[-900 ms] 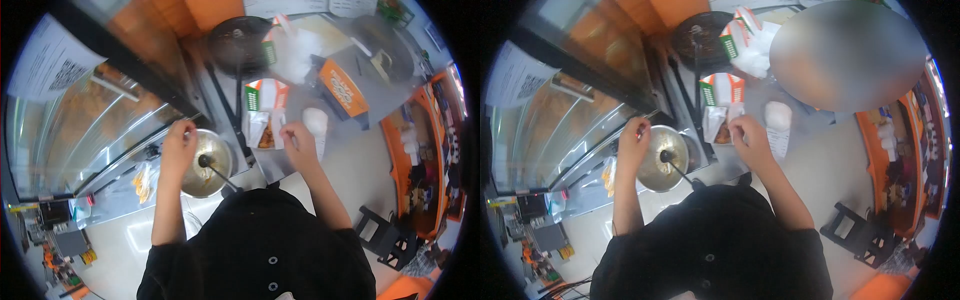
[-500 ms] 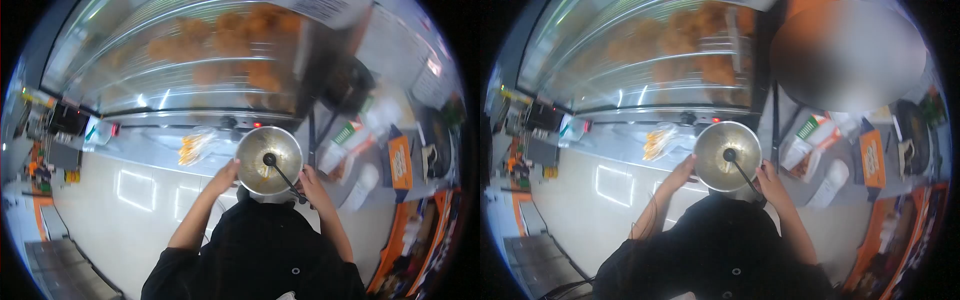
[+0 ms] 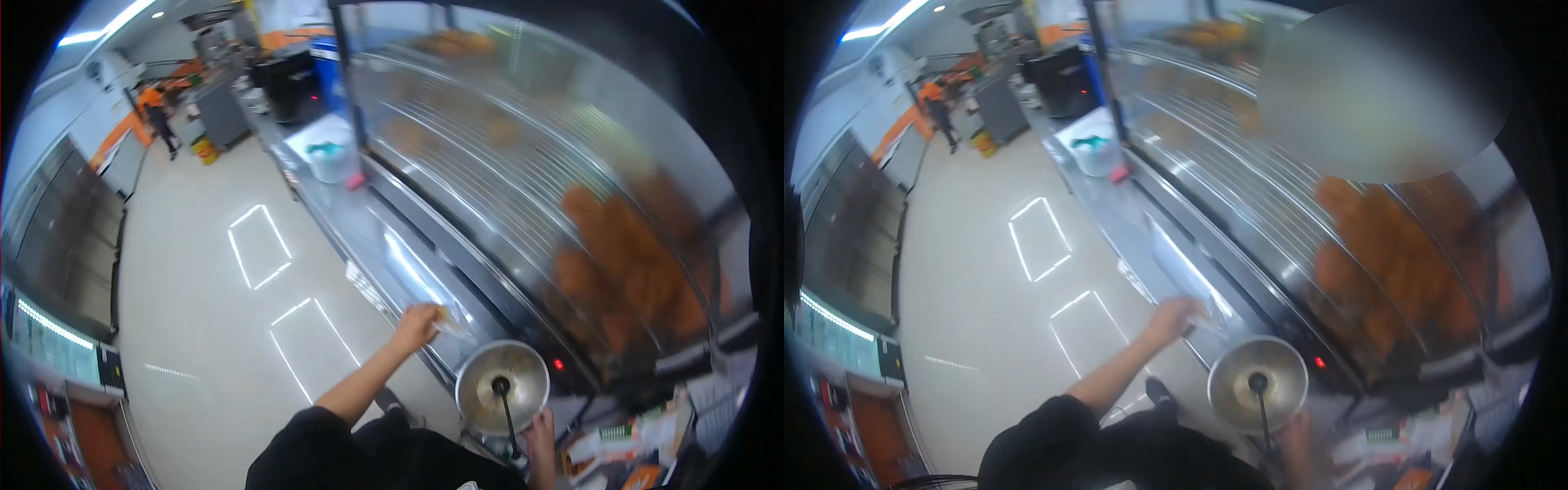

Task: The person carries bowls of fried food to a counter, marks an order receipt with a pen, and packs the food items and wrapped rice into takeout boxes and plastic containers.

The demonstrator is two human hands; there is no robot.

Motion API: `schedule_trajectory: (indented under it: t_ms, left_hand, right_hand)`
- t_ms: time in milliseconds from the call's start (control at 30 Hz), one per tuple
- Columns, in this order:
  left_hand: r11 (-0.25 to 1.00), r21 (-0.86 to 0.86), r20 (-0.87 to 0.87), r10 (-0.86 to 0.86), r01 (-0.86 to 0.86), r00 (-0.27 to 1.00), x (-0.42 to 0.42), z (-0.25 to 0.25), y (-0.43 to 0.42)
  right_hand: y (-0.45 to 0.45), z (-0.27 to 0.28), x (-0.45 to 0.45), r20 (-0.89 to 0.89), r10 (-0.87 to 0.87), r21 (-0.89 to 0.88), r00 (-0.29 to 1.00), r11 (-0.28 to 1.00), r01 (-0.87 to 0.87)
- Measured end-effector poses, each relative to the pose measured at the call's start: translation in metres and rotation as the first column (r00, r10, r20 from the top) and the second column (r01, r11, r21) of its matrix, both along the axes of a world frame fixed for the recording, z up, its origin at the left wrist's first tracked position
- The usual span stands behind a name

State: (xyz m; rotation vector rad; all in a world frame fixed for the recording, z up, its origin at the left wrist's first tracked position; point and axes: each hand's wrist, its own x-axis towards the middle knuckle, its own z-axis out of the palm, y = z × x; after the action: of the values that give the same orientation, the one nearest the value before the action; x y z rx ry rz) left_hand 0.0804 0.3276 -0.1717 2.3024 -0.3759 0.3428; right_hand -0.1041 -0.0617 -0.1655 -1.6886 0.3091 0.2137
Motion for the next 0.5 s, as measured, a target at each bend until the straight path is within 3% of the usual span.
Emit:
schedule_trajectory:
  t_ms: [33,100,200,267,300,400,500]
  left_hand:
    - [0.997,-0.079,0.069,0.001,0.004,0.998,-0.003,-0.015,0.026]
    - [0.91,-0.361,-0.192,0.143,-0.206,0.971,-0.039,0.049,0.065]
    - [0.64,-0.647,-0.396,0.185,-0.416,0.9,-0.06,0.033,0.146]
    - [0.569,-0.648,-0.398,0.314,-0.507,0.862,-0.076,0.031,0.201]
    - [0.528,-0.65,-0.398,0.377,-0.547,0.836,-0.079,0.033,0.226]
    - [0.445,-0.652,-0.413,0.47,-0.614,0.78,-0.082,0.035,0.293]
    - [0.459,-0.47,-0.411,0.642,-0.754,0.647,-0.079,0.057,0.362]
  right_hand:
    - [0.012,0.0,0.015,-0.112,-0.018,0.063,0.994,0.998,0.025]
    - [0.059,0.027,0.044,-0.117,0.019,0.221,0.993,0.975,0.007]
    - [0.145,0.051,0.086,-0.099,0.083,0.361,0.992,0.932,-0.042]
    - [0.211,0.08,0.12,-0.098,0.162,0.483,0.982,0.871,-0.095]
    - [0.235,0.066,0.139,0.068,0.237,0.283,0.969,0.927,-0.247]
    - [0.334,0.096,0.185,-0.024,0.294,0.507,0.956,0.827,-0.241]
    - [0.419,0.094,0.233,-0.005,0.438,0.501,0.899,0.779,-0.377]
